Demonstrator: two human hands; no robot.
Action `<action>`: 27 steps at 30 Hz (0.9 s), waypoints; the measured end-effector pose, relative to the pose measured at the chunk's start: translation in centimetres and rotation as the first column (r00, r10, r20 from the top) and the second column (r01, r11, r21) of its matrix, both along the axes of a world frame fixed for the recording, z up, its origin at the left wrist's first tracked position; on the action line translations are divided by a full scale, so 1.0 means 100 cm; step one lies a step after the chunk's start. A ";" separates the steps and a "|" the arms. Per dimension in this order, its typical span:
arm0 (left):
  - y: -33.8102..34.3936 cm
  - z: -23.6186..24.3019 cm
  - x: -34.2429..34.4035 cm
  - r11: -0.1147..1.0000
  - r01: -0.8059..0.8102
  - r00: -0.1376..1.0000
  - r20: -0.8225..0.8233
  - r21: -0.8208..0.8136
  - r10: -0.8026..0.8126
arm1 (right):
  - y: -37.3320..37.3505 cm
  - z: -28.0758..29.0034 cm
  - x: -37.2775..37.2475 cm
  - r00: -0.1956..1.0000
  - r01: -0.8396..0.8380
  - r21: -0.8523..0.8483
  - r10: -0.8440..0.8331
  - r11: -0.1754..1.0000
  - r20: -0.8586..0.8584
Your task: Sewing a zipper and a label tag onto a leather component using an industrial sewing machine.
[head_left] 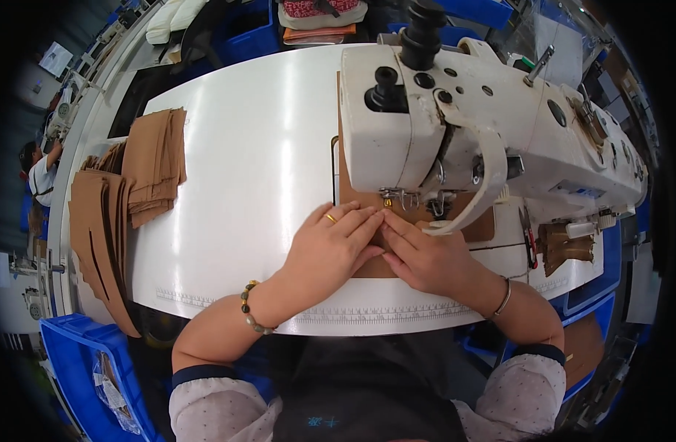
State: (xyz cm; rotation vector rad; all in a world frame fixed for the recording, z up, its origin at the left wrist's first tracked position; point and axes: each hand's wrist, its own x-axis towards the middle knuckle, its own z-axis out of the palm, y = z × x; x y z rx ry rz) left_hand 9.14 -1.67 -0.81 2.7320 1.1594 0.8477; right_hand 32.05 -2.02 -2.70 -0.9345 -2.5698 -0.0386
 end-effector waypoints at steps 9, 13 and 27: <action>-0.009 -0.007 0.007 0.999 -0.019 0.992 -0.128 -0.041 0.014 | 0.021 0.010 0.021 0.562 -0.309 -0.848 -0.637 0.430 -0.527; -0.010 -0.006 0.007 0.997 -0.035 0.989 -0.144 -0.063 0.025 | 0.031 0.014 0.028 0.289 -0.659 -0.714 -0.796 0.238 -0.532; -0.006 -0.007 0.004 0.992 -0.004 0.984 -0.178 -0.124 -0.018 | 0.004 0.003 0.005 0.994 0.063 0.039 -0.059 0.997 -0.097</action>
